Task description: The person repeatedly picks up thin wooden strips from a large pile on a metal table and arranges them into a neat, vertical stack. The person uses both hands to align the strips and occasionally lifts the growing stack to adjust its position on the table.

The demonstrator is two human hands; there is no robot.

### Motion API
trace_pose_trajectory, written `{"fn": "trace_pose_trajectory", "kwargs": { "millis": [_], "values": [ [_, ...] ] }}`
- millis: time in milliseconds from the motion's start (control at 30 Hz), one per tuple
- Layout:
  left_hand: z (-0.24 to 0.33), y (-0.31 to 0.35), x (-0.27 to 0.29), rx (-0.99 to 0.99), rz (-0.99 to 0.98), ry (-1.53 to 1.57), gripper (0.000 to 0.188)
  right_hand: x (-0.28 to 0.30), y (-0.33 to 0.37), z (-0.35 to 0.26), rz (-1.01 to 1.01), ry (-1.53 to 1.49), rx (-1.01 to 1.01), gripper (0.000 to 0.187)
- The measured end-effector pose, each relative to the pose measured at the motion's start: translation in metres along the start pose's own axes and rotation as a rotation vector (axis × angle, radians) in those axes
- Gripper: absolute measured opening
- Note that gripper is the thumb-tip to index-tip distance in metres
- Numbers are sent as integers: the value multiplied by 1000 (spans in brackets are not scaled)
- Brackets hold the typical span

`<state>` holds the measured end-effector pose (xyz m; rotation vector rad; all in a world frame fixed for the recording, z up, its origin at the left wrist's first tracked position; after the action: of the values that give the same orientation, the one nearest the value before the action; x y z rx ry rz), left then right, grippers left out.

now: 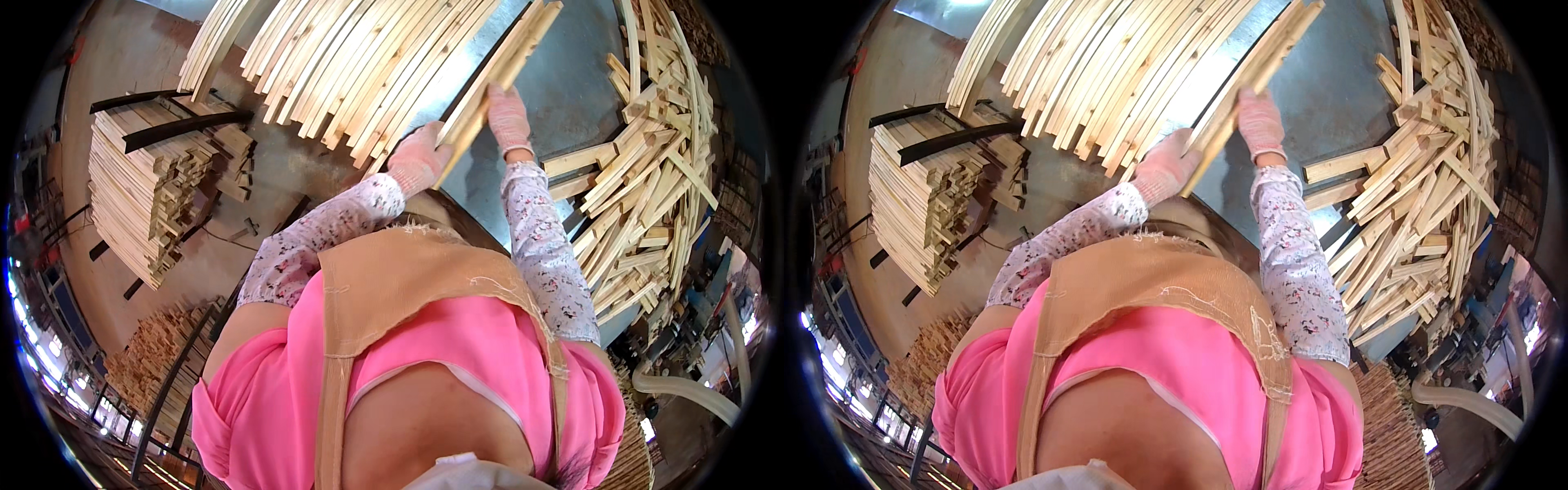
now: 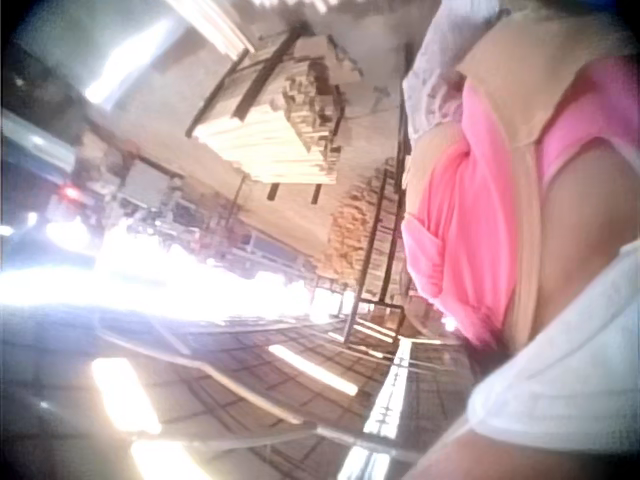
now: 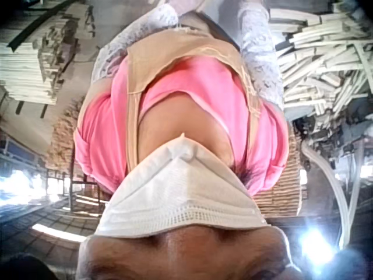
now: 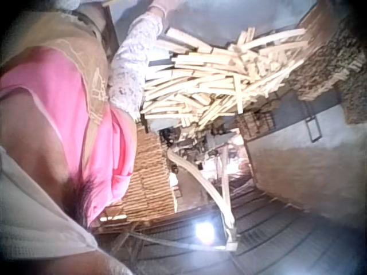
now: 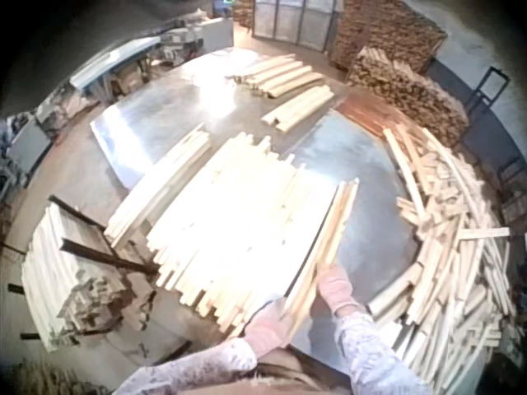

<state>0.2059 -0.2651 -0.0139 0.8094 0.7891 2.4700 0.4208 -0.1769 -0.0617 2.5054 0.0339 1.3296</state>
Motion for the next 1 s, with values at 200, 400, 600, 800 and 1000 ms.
{"fn": "trace_pose_trajectory", "kwargs": {
  "millis": [200,400,600,800,1000],
  "values": [
    [-49,31,21,-155,-15,-95,62,-19,-5,-38,-87,-196,-92,59],
    [-66,45,48,-59,-32,257,53,-32,-12,-11,-153,-346,-181,55],
    [-89,27,85,-190,262,335,46,-7,9,-17,-98,-855,-301,40],
    [11,10,177,-777,769,-842,48,68,-4,-63,-40,-282,499,44],
    [104,-25,275,-730,397,-1254,51,134,-13,-200,93,163,1020,43]
  ]
}}
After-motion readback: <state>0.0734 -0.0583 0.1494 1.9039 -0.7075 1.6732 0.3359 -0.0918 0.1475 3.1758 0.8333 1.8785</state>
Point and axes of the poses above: each hand's wrist, its own y-axis away from the middle knuckle, its own x-axis out of the back of the hand, z = x × y, the point moved 4 cm from there along -y, towards the middle knuckle, and after that the axes turned 2 degrees about -z, right-handed, at the moved point
